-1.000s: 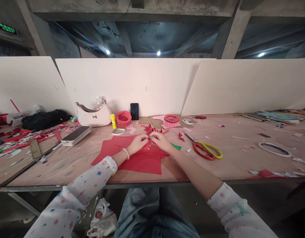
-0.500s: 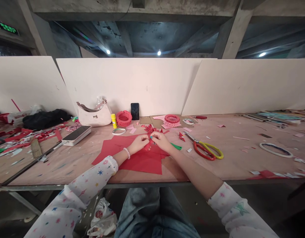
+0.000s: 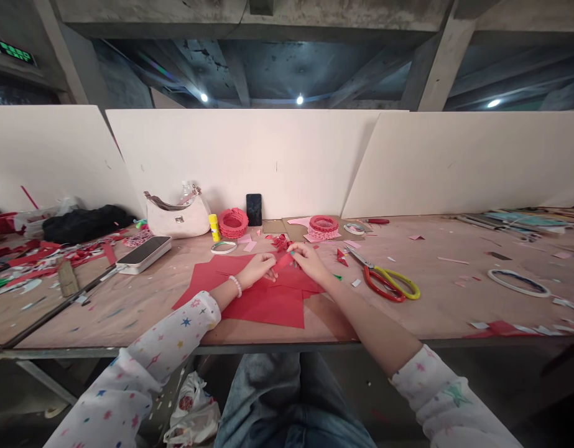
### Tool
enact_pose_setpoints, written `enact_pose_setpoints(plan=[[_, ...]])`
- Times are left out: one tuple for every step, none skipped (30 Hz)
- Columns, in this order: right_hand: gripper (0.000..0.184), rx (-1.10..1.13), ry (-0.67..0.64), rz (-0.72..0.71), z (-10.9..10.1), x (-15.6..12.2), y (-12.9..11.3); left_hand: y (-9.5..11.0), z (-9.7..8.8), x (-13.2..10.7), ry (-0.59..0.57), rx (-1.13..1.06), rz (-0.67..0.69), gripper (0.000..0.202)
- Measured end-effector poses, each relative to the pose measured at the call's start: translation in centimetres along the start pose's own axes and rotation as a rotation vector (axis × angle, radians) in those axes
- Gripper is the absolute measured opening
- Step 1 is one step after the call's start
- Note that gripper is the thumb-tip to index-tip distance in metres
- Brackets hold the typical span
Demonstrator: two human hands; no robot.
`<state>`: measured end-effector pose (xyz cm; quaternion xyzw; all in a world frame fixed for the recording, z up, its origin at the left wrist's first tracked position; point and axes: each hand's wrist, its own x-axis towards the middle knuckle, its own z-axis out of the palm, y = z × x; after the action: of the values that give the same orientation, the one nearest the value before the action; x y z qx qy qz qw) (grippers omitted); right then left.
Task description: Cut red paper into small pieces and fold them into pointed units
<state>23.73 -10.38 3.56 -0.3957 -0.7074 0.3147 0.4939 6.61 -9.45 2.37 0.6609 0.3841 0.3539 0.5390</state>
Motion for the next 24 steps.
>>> enact_pose_setpoints(plan=[[0.022, 0.026, -0.023, -0.009, -0.1, -0.1, -0.2, 0.0, -0.1, 0.0, 0.021, -0.025, -0.014, 0.009], [0.026, 0.042, -0.05, -0.017, -0.2, -0.2, -0.5, 0.1, -0.2, 0.1, 0.042, -0.058, -0.027, 0.01], [0.029, 0.045, -0.075, -0.024, -0.2, -0.2, -0.6, 0.1, -0.2, 0.1, 0.063, -0.099, -0.035, 0.011], [0.03, 0.036, -0.101, -0.029, -0.3, -0.3, -0.8, 0.2, -0.3, 0.1, 0.081, -0.145, -0.036, 0.011], [0.031, 0.019, -0.126, -0.035, -0.3, -0.3, -0.8, 0.3, -0.4, 0.2, 0.094, -0.188, -0.033, 0.011], [0.032, 0.0, -0.141, -0.043, -0.3, -0.3, -0.8, 0.3, -0.5, 0.2, 0.102, -0.223, -0.029, 0.012], [0.032, -0.018, -0.142, -0.051, -0.2, -0.3, -0.8, 0.4, -0.6, 0.2, 0.094, -0.248, -0.029, 0.013], [0.031, -0.033, -0.128, -0.055, -0.2, -0.2, -0.7, 0.5, -0.7, 0.2, 0.07, -0.266, -0.03, 0.014], [0.028, -0.042, -0.116, -0.053, -0.1, -0.2, -0.5, 0.6, -0.8, 0.2, 0.031, -0.276, -0.029, 0.017], [0.022, -0.046, -0.109, -0.043, 0.0, -0.1, -0.3, 0.6, -0.8, 0.2, -0.012, -0.275, -0.019, 0.021], [0.016, -0.043, -0.113, -0.025, 0.0, -0.1, -0.2, 0.6, -0.8, 0.2, -0.048, -0.265, 0.004, 0.024], [0.017, -0.033, -0.129, -0.002, 0.0, -0.1, 0.0, 0.6, -0.8, 0.2, -0.061, -0.245, 0.037, 0.024], [0.021, -0.016, -0.147, 0.023, 0.1, -0.1, 0.1, 0.6, -0.7, 0.2, -0.047, -0.214, 0.074, 0.022], [0.025, 0.008, -0.163, 0.046, 0.1, -0.1, 0.2, 0.6, -0.6, 0.1, -0.012, -0.174, 0.11, 0.02], [0.027, 0.039, -0.172, 0.065, 0.1, -0.1, 0.3, 0.7, -0.5, 0.0, 0.022, -0.129, 0.137, 0.019], [0.027, 0.073, -0.172, 0.083, 0.2, -0.1, 0.3, 0.7, -0.4, 0.0, 0.046, -0.089, 0.155, 0.019], [0.026, 0.107, -0.175, 0.097, 0.2, -0.2, 0.2, 0.7, -0.3, -0.1, 0.052, -0.055, 0.165, 0.021], [0.025, 0.142, -0.182, 0.107, 0.3, -0.3, 0.1, 0.7, -0.2, -0.2, 0.037, -0.028, 0.169, 0.024], [0.025, 0.174, -0.195, 0.112, 0.3, -0.3, 0.0, 0.7, -0.1, -0.3, 0.008, -0.008, 0.167, 0.028], [0.024, 0.203, -0.206, 0.117, 0.4, -0.4, -0.1, 0.7, -0.1, -0.3, -0.023, 0.009, 0.16, 0.031], [0.024, 0.228, -0.213, 0.118, 0.4, -0.4, -0.2, 0.6, 0.0, -0.3, -0.051, 0.024, 0.153, 0.033], [0.023, 0.251, -0.218, 0.119, 0.5, -0.4, -0.3, 0.5, 0.0, -0.3, -0.077, 0.038, 0.146, 0.034], [0.023, 0.271, -0.222, 0.12, 0.5, -0.5, -0.4, 0.4, 0.0, -0.3, -0.096, 0.05, 0.14, 0.035], [0.023, 0.286, -0.226, 0.121, 0.5, -0.5, -0.5, 0.2, 0.0, -0.3, -0.109, 0.052, 0.138, 0.035]])
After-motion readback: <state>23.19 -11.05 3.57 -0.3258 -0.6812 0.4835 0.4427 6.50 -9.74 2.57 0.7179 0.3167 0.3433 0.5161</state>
